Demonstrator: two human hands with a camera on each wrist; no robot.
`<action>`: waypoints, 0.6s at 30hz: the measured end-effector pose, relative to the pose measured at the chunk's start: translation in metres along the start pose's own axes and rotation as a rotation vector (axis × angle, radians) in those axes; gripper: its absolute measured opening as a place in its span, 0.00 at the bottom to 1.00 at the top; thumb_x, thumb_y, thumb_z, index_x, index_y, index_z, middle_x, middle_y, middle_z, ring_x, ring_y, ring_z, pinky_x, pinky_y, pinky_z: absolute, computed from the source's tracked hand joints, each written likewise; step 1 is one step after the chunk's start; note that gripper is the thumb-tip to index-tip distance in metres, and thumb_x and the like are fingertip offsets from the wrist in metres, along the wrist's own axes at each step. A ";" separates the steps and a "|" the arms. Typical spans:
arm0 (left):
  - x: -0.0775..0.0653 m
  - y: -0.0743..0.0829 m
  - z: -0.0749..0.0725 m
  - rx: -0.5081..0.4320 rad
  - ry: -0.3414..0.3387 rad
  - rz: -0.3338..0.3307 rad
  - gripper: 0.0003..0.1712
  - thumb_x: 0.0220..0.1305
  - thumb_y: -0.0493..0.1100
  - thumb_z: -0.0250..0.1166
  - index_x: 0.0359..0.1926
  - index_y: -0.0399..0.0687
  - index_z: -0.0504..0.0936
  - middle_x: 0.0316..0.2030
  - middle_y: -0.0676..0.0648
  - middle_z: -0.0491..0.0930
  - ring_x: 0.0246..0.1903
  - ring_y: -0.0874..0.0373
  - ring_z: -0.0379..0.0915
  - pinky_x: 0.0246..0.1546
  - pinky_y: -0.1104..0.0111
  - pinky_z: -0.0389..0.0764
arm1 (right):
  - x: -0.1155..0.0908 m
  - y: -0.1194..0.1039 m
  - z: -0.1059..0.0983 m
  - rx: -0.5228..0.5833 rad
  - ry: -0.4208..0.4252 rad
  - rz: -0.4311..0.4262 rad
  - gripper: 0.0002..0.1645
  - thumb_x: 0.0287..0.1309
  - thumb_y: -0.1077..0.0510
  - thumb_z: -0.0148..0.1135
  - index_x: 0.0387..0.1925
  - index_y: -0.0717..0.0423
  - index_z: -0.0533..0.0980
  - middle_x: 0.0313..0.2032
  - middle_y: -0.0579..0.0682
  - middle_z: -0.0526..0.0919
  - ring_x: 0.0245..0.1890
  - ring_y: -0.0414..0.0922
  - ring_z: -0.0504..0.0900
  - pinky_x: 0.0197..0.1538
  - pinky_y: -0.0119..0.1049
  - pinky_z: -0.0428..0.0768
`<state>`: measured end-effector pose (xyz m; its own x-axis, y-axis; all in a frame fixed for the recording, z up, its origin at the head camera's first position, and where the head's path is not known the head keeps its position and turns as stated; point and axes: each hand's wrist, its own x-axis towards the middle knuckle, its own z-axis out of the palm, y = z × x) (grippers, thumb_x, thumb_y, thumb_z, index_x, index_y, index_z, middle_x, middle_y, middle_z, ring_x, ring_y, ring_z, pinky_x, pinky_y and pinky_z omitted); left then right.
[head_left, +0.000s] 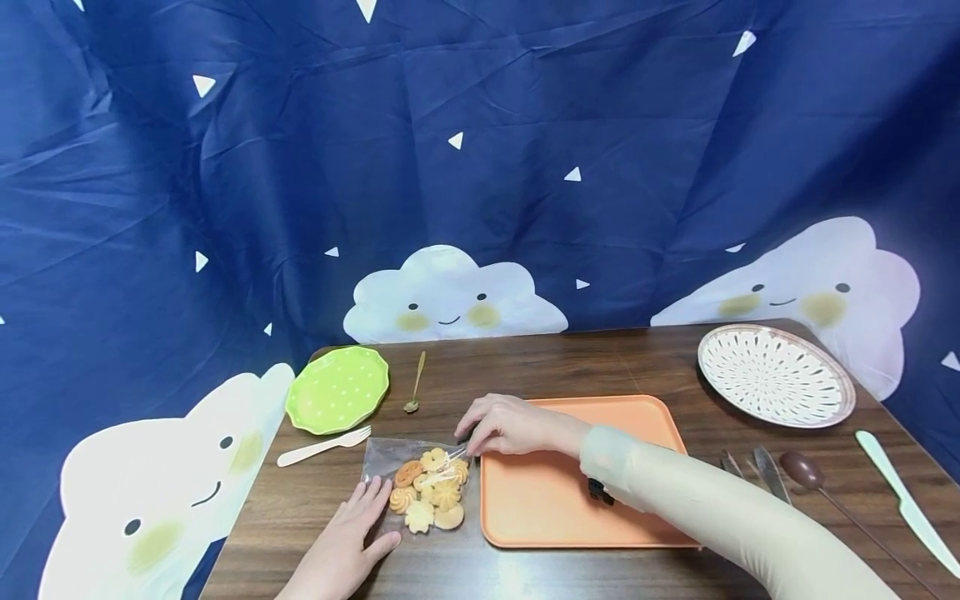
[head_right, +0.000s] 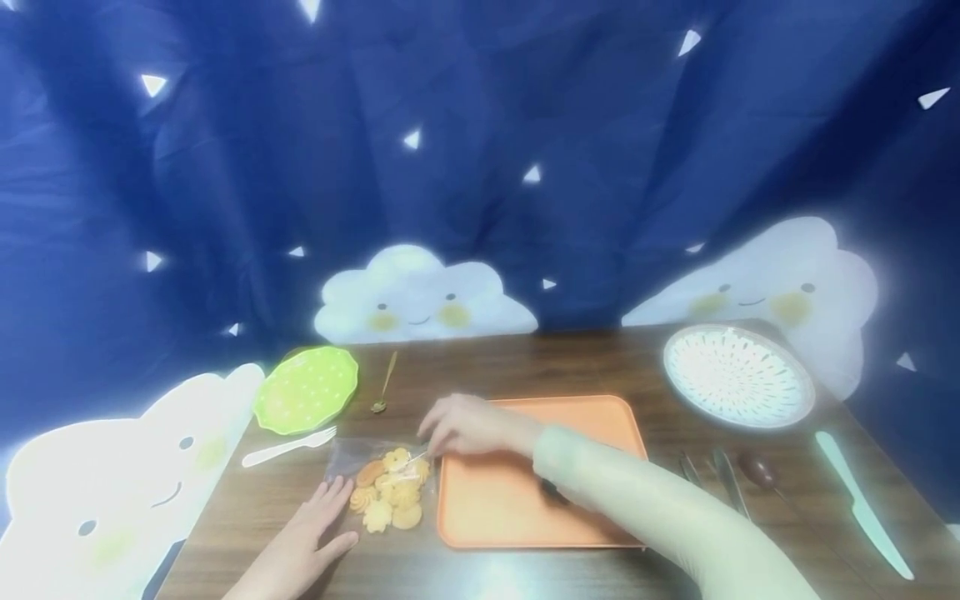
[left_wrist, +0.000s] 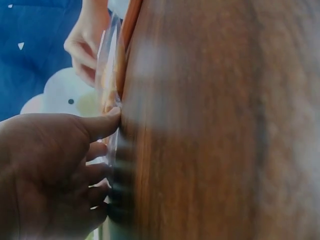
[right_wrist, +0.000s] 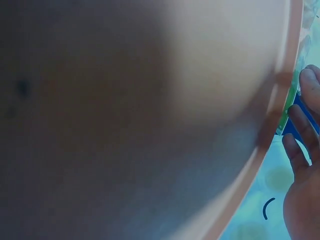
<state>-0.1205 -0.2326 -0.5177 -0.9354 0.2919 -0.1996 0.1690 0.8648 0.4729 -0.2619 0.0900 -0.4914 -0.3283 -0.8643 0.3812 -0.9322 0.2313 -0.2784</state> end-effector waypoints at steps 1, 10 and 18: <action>-0.001 -0.001 0.000 -0.002 -0.004 -0.005 0.44 0.67 0.64 0.62 0.77 0.51 0.62 0.78 0.40 0.59 0.80 0.37 0.48 0.76 0.37 0.55 | -0.001 0.000 0.001 -0.003 0.002 0.001 0.04 0.59 0.55 0.72 0.35 0.41 0.90 0.50 0.44 0.89 0.53 0.42 0.84 0.60 0.38 0.80; -0.006 -0.006 -0.003 0.023 -0.028 -0.069 0.47 0.65 0.67 0.62 0.77 0.52 0.61 0.78 0.42 0.59 0.79 0.37 0.49 0.75 0.36 0.57 | -0.009 0.004 0.007 -0.001 -0.058 0.082 0.06 0.61 0.53 0.71 0.39 0.39 0.90 0.54 0.42 0.88 0.57 0.40 0.83 0.64 0.39 0.79; -0.007 -0.008 -0.011 0.125 0.060 -0.052 0.47 0.61 0.69 0.66 0.75 0.57 0.65 0.76 0.47 0.66 0.76 0.42 0.61 0.72 0.43 0.68 | -0.010 -0.002 0.005 -0.053 -0.126 0.155 0.14 0.62 0.51 0.69 0.50 0.38 0.87 0.55 0.39 0.88 0.57 0.39 0.83 0.62 0.39 0.80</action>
<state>-0.1184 -0.2465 -0.5105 -0.9600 0.2241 -0.1677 0.1540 0.9232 0.3522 -0.2562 0.0958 -0.4987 -0.4496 -0.8650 0.2229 -0.8800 0.3861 -0.2767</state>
